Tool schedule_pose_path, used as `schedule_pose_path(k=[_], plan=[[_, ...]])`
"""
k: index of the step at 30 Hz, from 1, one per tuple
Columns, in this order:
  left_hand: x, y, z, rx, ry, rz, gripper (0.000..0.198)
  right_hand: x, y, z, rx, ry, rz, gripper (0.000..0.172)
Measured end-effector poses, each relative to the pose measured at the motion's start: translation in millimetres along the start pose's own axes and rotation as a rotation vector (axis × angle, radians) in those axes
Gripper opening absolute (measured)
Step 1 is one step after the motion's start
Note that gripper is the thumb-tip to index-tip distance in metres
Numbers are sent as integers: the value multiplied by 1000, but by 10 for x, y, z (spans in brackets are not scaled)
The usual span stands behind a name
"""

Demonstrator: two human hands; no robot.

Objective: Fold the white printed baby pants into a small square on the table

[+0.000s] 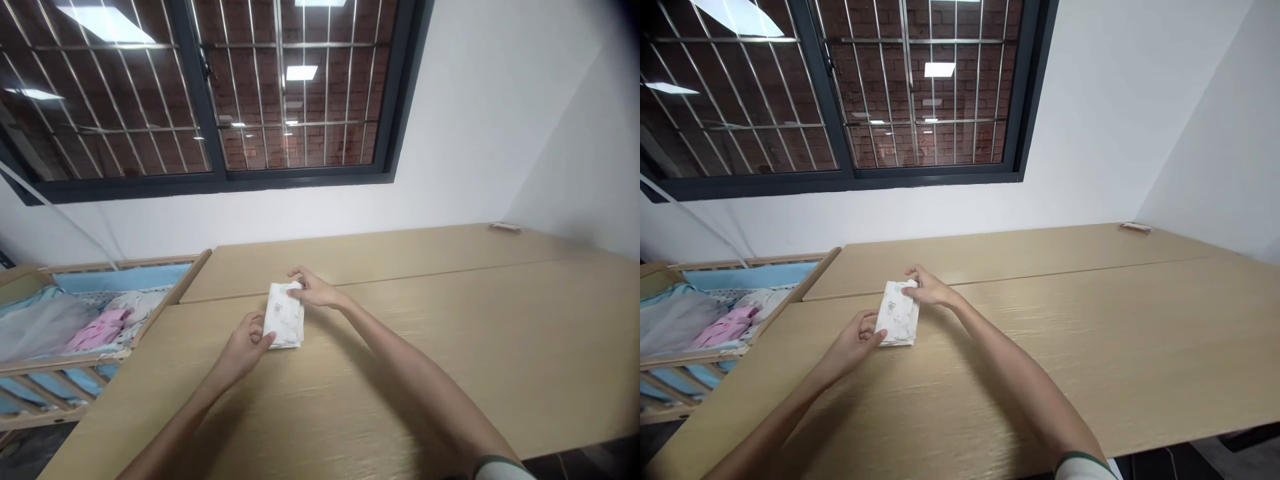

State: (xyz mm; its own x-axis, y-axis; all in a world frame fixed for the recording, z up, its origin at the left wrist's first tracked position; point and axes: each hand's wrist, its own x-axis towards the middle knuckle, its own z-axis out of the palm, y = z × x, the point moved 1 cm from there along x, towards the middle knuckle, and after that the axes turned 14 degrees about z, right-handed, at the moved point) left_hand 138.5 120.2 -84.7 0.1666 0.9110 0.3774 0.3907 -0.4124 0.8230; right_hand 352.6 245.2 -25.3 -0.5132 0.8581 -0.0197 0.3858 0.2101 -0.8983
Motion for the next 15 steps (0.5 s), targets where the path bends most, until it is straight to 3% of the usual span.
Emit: schedule_pose_path(k=[3, 9, 12, 15], plan=[[-95, -76, 152, 135, -28, -70, 69, 107, 191, 68, -67, -32, 69, 51], [-97, -124, 328, 581, -163, -130, 40, 352, 678, 281, -142, 16, 158, 41], [-106, -53, 347, 711, -191, -101, 36, 372, 689, 308, -197, 17, 144, 35], [-194, 36, 410, 851, -135, 55, 40, 243, 465, 327, -402, 33, -16, 34]])
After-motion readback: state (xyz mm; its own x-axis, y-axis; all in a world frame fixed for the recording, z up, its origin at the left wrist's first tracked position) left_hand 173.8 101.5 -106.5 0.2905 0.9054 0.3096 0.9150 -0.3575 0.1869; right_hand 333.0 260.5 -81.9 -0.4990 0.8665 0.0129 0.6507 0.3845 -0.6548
